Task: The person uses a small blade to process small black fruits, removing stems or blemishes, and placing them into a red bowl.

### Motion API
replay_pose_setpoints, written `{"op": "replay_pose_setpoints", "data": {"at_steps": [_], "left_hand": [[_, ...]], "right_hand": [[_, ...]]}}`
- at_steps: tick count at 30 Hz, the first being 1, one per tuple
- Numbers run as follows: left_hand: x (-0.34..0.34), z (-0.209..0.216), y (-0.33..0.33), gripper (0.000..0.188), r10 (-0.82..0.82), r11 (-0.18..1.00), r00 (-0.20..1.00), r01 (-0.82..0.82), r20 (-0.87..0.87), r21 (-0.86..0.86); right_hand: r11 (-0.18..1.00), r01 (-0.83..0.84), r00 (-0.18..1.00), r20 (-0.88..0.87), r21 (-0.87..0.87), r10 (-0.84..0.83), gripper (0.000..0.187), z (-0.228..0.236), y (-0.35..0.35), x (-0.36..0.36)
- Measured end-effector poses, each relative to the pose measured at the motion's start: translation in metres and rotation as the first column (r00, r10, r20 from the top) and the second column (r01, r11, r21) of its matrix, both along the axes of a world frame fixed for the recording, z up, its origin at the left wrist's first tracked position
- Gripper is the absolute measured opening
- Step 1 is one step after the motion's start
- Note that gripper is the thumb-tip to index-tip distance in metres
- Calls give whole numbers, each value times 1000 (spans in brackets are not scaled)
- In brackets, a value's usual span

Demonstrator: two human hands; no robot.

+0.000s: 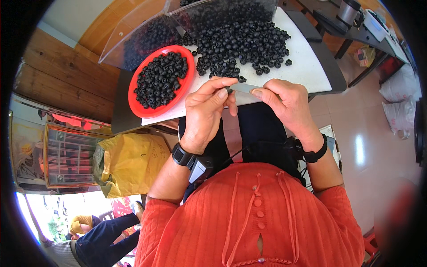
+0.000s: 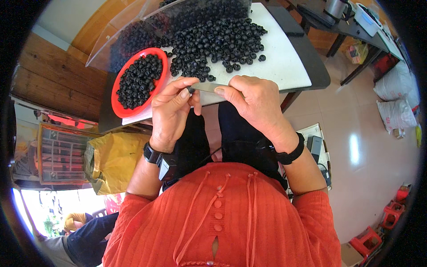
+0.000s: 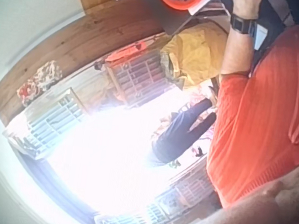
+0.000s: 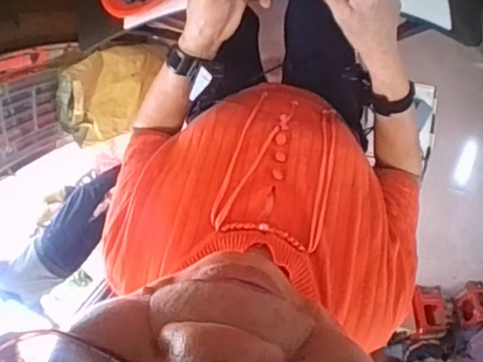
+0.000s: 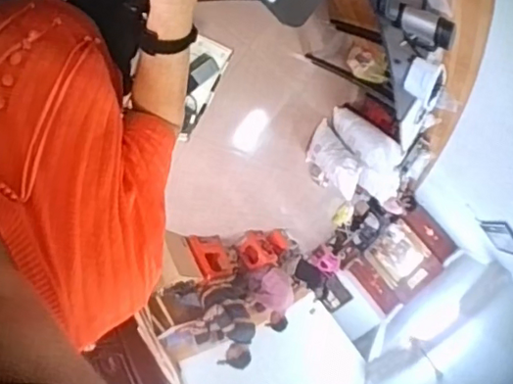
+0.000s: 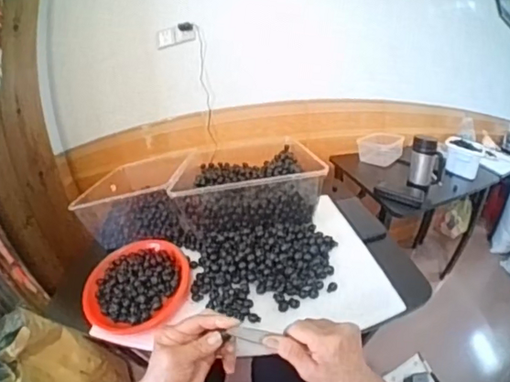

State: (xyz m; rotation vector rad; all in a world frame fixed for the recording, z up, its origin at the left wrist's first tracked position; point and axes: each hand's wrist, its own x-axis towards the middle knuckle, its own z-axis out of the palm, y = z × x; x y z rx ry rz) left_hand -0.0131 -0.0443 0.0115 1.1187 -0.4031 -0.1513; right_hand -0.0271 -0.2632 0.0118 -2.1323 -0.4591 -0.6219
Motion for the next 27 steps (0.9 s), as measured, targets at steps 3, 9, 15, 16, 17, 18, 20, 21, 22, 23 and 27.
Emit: {"op": "replay_pose_setpoints", "data": {"at_steps": [3, 9, 15, 16, 17, 18, 20, 21, 22, 23, 27], "left_hand": [[-1, 0, -1, 26, 6, 1000, 1000, -7, -20, -5], [-9, 6, 6, 24, 35, 999, 992, -34, -125, 5], [14, 37, 69, 21, 441, 734, 837, -544, 324, 407], [17, 43, 79, 21, 479, 695, 826, -563, 296, 447], [20, 48, 85, 21, 479, 694, 825, -565, 300, 446], [24, 50, 90, 20, 419, 453, 686, -726, 594, 518], [28, 47, 83, 20, 248, 203, 515, -856, 820, 476], [25, 42, 75, 19, 206, 281, 535, -835, 820, 474], [24, 39, 64, 18, 162, 355, 544, -811, 823, 465], [24, 28, 47, 15, 122, 420, 558, -778, 821, 467], [18, 29, -10, 23, -180, 347, 494, -778, 851, 524]], "right_hand": [[999, 13, 999, 33, -29, -12, 37, -2, 0, 1], [988, -61, 994, -82, 141, 73, 28, -3, 2, 0], [772, -103, 942, -188, 627, 279, 31, -17, -30, 3], [770, -110, 941, -184, 629, 284, 31, -16, -30, 4], [760, -114, 937, -185, 640, 297, 33, -16, -30, 5], [752, -112, 934, -190, 649, 303, 34, -16, -30, 4], [717, -115, 927, -185, 687, 326, 34, -14, -29, 6], [678, -124, 915, -180, 724, 360, 34, -14, -29, 5], [680, -121, 918, -178, 723, 353, 34, -13, -29, 6], [682, -126, 917, -177, 721, 357, 34, -14, -30, 6], [689, -144, 911, -177, 710, 373, 32, -15, -27, 5]]}}
